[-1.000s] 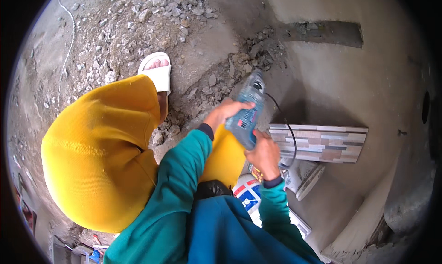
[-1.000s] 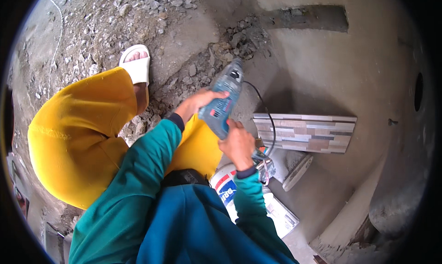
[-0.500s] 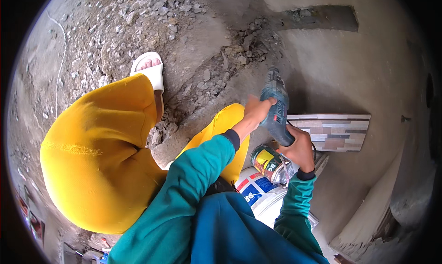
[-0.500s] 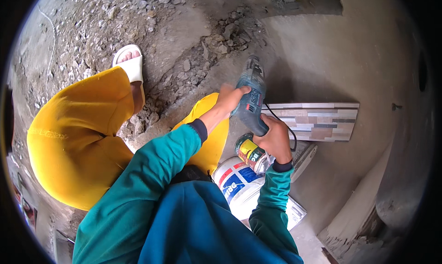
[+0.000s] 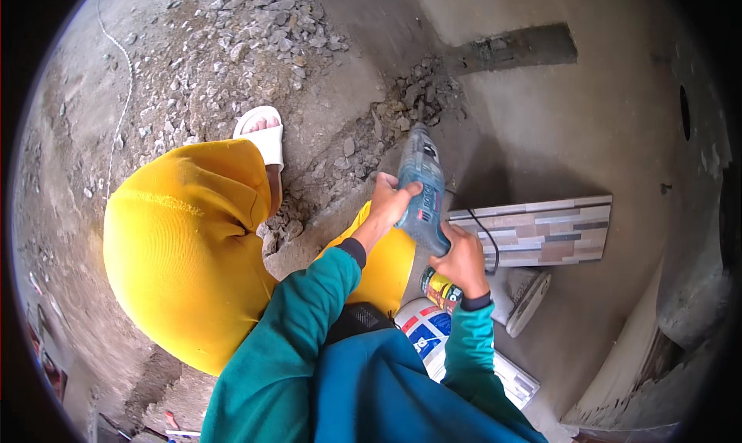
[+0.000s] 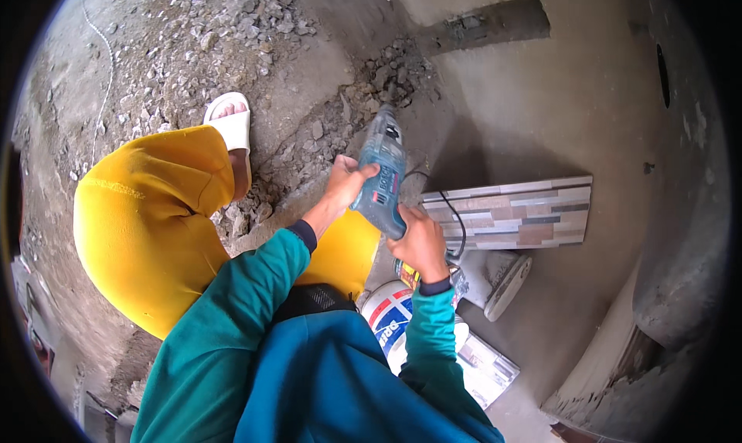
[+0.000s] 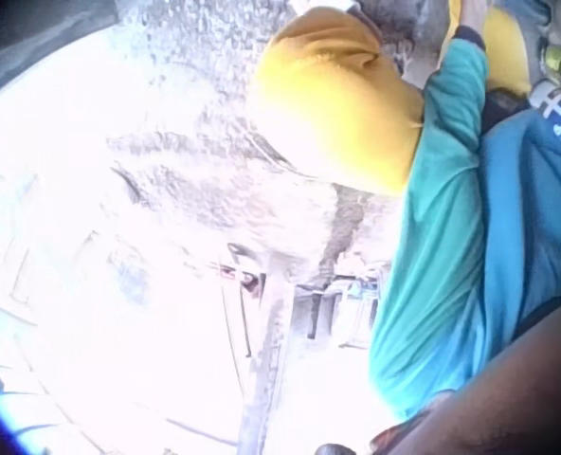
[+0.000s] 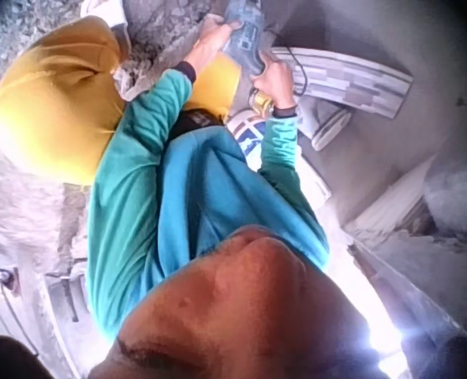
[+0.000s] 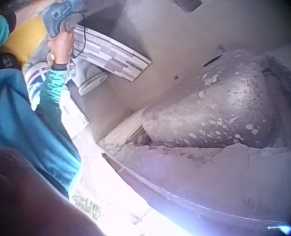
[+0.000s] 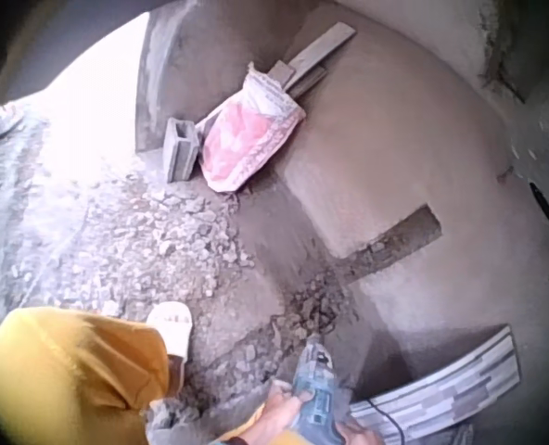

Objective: Drilling and breaking a channel into a concrete floor and wall using a rotary hammer drill.

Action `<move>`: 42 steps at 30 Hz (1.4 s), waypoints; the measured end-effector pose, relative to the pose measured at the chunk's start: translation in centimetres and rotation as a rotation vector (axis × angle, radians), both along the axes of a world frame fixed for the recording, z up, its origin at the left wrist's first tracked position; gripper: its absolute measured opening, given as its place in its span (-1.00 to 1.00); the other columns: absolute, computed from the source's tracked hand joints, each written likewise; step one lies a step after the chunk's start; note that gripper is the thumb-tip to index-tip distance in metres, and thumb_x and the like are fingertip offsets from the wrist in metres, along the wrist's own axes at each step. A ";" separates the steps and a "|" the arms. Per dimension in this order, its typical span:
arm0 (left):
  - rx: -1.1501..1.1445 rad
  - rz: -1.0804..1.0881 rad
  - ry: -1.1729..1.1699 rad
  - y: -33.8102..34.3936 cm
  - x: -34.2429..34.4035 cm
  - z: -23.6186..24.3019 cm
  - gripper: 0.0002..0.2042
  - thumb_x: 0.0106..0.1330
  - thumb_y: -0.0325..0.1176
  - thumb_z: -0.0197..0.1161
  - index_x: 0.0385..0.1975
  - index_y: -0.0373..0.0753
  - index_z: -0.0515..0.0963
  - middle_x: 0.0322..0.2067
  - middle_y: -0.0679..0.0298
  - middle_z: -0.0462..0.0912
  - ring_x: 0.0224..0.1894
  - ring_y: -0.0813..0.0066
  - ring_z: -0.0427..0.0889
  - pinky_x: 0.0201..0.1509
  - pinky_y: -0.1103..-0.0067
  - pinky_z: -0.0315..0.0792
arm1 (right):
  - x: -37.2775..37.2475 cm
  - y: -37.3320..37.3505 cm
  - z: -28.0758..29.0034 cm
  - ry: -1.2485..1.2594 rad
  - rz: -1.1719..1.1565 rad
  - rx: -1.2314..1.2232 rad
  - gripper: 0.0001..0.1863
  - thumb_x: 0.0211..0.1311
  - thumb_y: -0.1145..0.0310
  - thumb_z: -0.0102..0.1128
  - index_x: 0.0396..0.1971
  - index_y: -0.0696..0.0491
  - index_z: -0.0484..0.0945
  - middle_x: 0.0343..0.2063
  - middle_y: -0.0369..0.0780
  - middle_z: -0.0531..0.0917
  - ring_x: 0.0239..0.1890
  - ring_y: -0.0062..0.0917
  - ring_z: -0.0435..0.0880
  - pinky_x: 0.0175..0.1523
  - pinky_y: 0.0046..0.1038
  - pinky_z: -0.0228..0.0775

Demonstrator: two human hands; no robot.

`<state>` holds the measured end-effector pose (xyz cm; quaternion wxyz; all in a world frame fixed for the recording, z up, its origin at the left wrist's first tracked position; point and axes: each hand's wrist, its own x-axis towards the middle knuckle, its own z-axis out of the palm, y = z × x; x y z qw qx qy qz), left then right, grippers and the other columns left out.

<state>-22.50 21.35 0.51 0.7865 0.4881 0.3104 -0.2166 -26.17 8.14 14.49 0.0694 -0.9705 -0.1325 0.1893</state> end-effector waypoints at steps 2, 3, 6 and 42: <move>0.014 0.037 -0.032 0.7 -1.3 -0.5 -0.47 -0.01 -0.16 0.44 -0.21 -0.32 0.30 -0.32 0.10 0.50 -0.28 0.32 0.51 -0.14 0.40 0.44 | -1.0 1.8 1.0 -0.022 0.014 0.030 -0.47 -0.27 0.37 0.30 -0.13 0.16 0.56 -0.30 -0.02 0.63 -0.24 -0.07 0.62 -0.12 -0.20 0.48; 0.017 0.083 -0.073 0.4 -1.6 -0.2 -0.47 -0.02 -0.15 0.45 -0.22 -0.31 0.30 -0.34 0.11 0.49 -0.28 0.33 0.50 -0.16 0.39 0.44 | -1.8 1.7 1.6 -0.049 0.032 0.006 -0.48 -0.28 0.35 0.32 -0.15 0.15 0.57 -0.29 -0.03 0.63 -0.25 -0.07 0.62 -0.14 -0.20 0.48; -0.048 0.008 -0.204 -4.0 -2.5 -1.5 -0.34 -0.10 -0.04 0.48 -0.13 -0.33 0.30 -0.26 0.08 0.48 -0.20 0.25 0.49 -0.13 0.34 0.41 | -4.1 -2.6 -0.1 -0.023 -0.078 -0.092 -0.44 -0.37 0.29 0.37 -0.20 0.16 0.58 -0.39 0.06 0.63 -0.29 -0.02 0.61 -0.16 -0.11 0.47; 0.077 0.391 0.343 1.4 -1.9 -8.0 -0.59 0.02 -0.09 0.48 -0.41 -0.38 0.62 -0.34 0.19 0.62 -0.30 0.44 0.52 -0.16 0.45 0.43 | -1.3 8.6 -10.4 0.162 -0.258 -0.180 -0.43 -0.21 0.26 0.41 -0.09 0.15 0.57 -0.15 0.00 0.61 -0.13 -0.09 0.63 -0.01 -0.20 0.48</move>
